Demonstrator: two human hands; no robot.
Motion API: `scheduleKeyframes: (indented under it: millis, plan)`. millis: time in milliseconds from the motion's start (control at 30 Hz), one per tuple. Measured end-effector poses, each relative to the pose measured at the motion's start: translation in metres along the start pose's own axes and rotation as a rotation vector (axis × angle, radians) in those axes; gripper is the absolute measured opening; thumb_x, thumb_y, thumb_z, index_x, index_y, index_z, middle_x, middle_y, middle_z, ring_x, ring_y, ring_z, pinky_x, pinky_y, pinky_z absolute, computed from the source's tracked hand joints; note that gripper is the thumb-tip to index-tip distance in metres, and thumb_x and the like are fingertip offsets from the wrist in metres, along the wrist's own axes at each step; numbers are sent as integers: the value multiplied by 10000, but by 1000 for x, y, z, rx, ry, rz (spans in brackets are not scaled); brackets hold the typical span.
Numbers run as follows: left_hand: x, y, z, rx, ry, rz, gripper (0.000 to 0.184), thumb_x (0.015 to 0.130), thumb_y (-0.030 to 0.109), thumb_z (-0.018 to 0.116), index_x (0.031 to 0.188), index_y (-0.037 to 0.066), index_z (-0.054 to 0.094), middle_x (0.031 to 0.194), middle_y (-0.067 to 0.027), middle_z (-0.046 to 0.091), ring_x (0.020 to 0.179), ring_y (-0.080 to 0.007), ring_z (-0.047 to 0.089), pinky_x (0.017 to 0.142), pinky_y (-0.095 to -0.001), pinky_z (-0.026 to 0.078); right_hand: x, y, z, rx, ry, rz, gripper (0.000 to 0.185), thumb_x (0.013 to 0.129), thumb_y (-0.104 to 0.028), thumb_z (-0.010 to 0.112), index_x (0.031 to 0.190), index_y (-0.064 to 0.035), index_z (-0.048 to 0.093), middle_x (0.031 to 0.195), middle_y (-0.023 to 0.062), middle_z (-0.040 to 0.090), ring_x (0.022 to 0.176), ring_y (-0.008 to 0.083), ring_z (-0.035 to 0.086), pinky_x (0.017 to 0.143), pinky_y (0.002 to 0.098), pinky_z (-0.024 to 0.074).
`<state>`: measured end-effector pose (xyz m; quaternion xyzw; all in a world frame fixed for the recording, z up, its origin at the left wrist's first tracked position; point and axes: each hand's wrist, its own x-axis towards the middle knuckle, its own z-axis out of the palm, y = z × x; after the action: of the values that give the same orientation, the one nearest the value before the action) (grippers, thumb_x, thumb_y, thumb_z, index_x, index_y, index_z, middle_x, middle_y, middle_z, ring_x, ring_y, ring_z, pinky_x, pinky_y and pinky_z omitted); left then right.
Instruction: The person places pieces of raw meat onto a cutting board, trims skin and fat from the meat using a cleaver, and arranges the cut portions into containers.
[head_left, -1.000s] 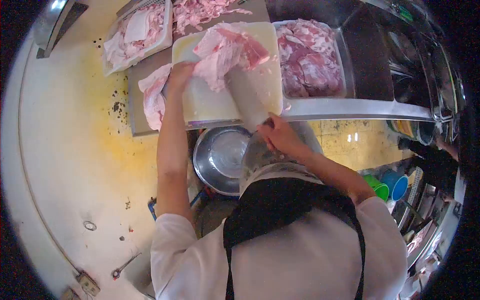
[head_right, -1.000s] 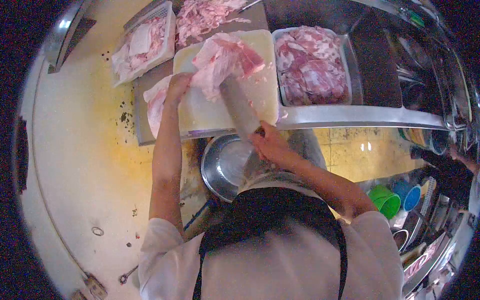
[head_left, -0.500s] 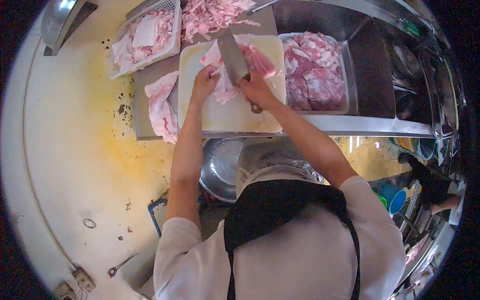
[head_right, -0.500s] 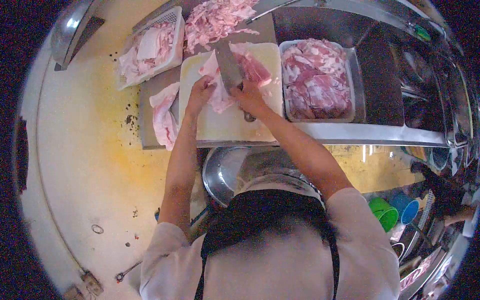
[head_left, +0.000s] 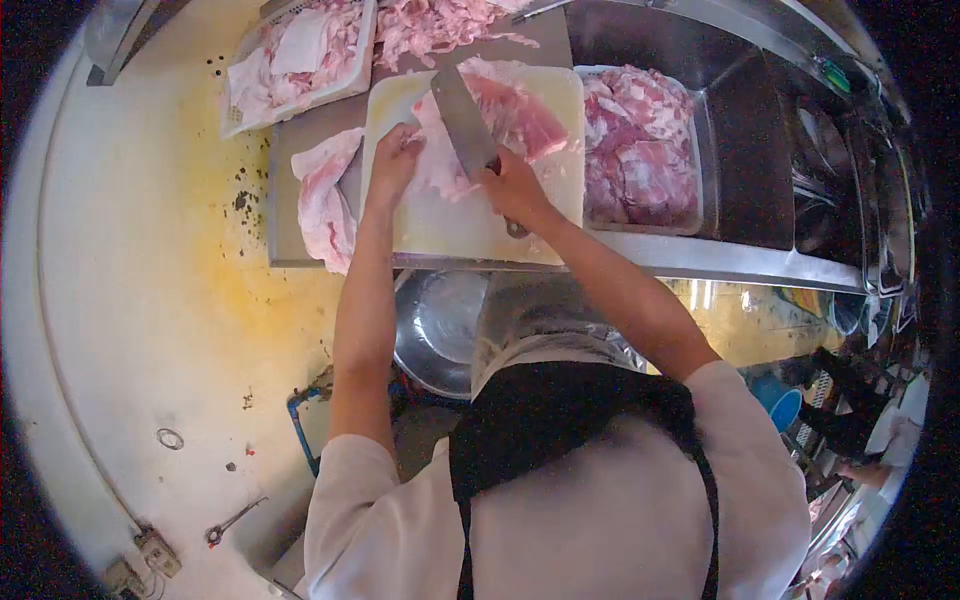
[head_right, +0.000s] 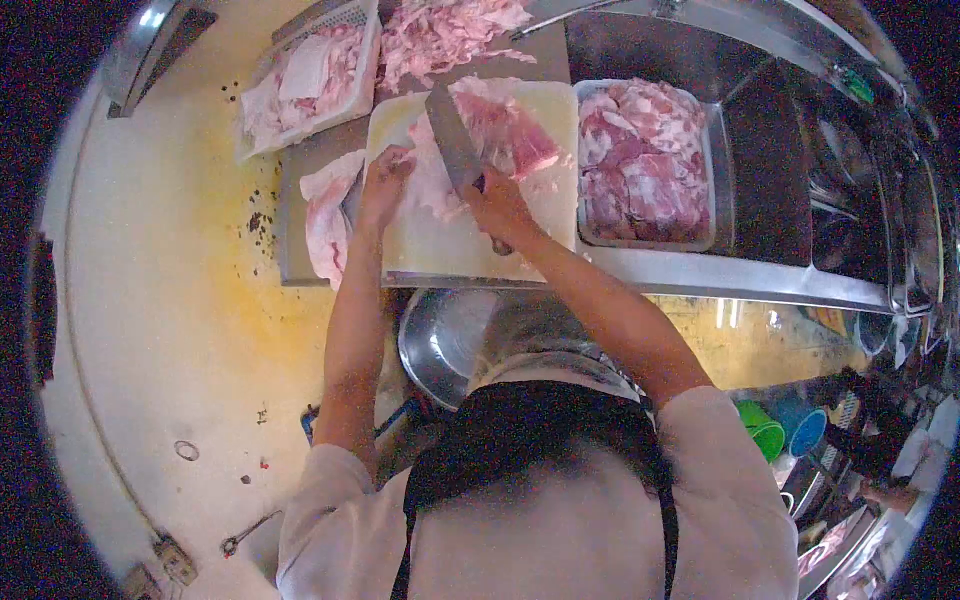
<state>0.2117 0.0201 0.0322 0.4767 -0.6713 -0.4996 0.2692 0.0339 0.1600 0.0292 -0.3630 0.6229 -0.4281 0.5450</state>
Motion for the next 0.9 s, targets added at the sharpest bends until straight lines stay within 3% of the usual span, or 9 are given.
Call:
scheduleKeyframes:
  millis: [133, 300, 433, 533, 667, 767, 800, 867, 900]
  plan:
    - [-16, 9, -5, -59, 106, 23, 117, 871, 61, 590, 975, 25, 631, 795, 6, 583, 731, -85, 513, 653, -251, 404, -36, 86, 30, -224, 146, -294, 348, 910, -191, 548, 1197, 2, 507, 748, 82, 558, 536, 151, 544, 458, 311, 450]
    - [-13, -19, -37, -81, 172, -88, 124, 862, 105, 618, 960, 33, 643, 791, 11, 593, 728, -83, 508, 644, -235, 382, -131, 37, -7, -116, -89, 100, 377, 909, -224, 555, 1213, -5, 513, 755, 112, 588, 512, 157, 548, 463, 324, 448]
    - [-8, -36, -39, -125, 149, -75, 144, 856, 123, 624, 962, 30, 653, 807, -3, 611, 733, -88, 517, 656, -240, 392, -59, 43, 8, -355, 167, -379, 347, 908, -229, 559, 1147, 18, 517, 763, 134, 603, 561, 227, 589, 550, 389, 485]
    - [-12, -31, -37, -93, 158, -63, 147, 849, 117, 624, 958, 25, 659, 815, -15, 628, 742, -89, 526, 678, -253, 409, -26, -6, 23, -165, 79, 32, 324, 904, -231, 567, 1086, 33, 519, 788, 162, 618, 646, 292, 612, 639, 447, 491]
    - [-33, -22, -41, -234, 316, -139, 168, 803, 103, 636, 946, 19, 660, 860, -76, 675, 743, -163, 591, 712, -302, 447, -96, 62, 16, -453, 33, -230, 292, 899, -217, 563, 1041, 32, 510, 822, 211, 623, 720, 380, 622, 685, 489, 486]
    - [-37, -50, -59, 615, 121, -124, 221, 752, 127, 654, 948, 24, 648, 908, -138, 675, 825, -288, 624, 761, -371, 472, -134, -14, -27, -440, -152, 101, 268, 899, -187, 547, 1054, 24, 488, 871, 261, 630, 771, 449, 634, 702, 522, 488]
    - [-35, -58, -54, 678, 183, 125, 238, 740, 145, 658, 945, 26, 635, 921, -150, 664, 851, -318, 615, 772, -396, 473, -137, -40, -35, -428, -211, 258, 268, 900, -179, 545, 1064, 23, 483, 882, 267, 631, 788, 454, 637, 714, 527, 486]
    - [-24, -66, -35, 777, 307, 639, 275, 716, 179, 666, 941, 32, 611, 945, -174, 641, 903, -377, 598, 793, -447, 477, -122, -11, -31, -449, -94, -57, 258, 900, -170, 547, 1056, 25, 484, 881, 269, 629, 771, 461, 630, 715, 531, 481]
    - [-24, -62, -23, 749, 238, 569, 282, 721, 190, 660, 948, 35, 596, 942, -171, 631, 912, -379, 593, 801, -460, 476, -115, -2, -30, -460, -36, -215, 254, 900, -166, 548, 1053, 26, 484, 880, 269, 628, 763, 464, 627, 715, 533, 479]
